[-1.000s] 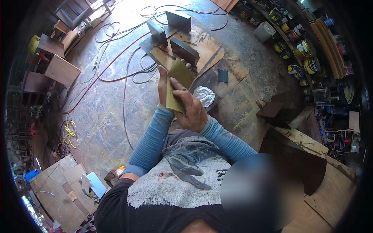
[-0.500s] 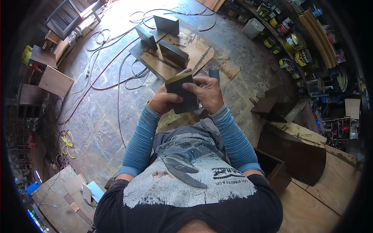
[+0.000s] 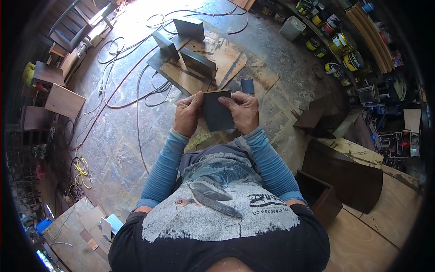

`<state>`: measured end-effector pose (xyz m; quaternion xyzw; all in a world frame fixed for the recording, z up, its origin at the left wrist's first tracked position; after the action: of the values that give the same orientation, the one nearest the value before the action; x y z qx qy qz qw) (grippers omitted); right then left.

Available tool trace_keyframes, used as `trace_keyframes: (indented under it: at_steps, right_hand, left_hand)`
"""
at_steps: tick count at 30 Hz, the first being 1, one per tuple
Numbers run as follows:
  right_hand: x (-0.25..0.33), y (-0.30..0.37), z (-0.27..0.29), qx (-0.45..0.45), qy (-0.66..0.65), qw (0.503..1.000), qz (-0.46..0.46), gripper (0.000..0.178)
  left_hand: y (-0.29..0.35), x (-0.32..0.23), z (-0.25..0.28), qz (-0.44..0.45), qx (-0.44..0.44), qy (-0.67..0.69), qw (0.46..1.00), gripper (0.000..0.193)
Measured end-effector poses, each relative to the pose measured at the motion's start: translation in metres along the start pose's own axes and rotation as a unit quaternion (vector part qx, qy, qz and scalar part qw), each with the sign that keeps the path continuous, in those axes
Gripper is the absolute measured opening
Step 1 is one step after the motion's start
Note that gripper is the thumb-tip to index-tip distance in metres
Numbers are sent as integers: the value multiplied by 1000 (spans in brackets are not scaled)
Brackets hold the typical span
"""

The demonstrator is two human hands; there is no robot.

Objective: Sanding and cleaning wooden furniture components in a workshop.

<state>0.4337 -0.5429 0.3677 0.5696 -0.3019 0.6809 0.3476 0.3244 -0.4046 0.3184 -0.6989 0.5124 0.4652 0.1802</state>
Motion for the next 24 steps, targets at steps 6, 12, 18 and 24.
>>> trace_keyframes:
  at_steps: [6, 12, 18, 24]
  right_hand:
    - [-10, 10, 8, -47, 13, 999, -3, 27]
    - [-15, 10, 14, -91, -19, 996, -7, 27]
    - [-26, 0, 16, -67, -12, 997, -39, 33]
    - [-8, -1, 4, -90, 143, 985, 30, 56]
  left_hand:
    - [-1, 3, -2, 19, 22, -9, 1000, 42]
    - [6, 21, -10, 57, 95, -159, 981, 34]
    - [15, 29, -13, 109, 117, -80, 984, 26]
    - [6, 18, 2, -57, 10, -178, 982, 20]
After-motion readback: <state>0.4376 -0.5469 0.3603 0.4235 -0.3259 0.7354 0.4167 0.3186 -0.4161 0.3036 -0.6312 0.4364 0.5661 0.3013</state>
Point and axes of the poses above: each hand's wrist, its own y-axis away from the middle knuckle, its own z-axis out of the back of the hand, x = y × z, the point moved 10 cm from there along -y, towards the middle knuckle, and after that the axes turned 6 degrees about y, right-handed, at the moved point
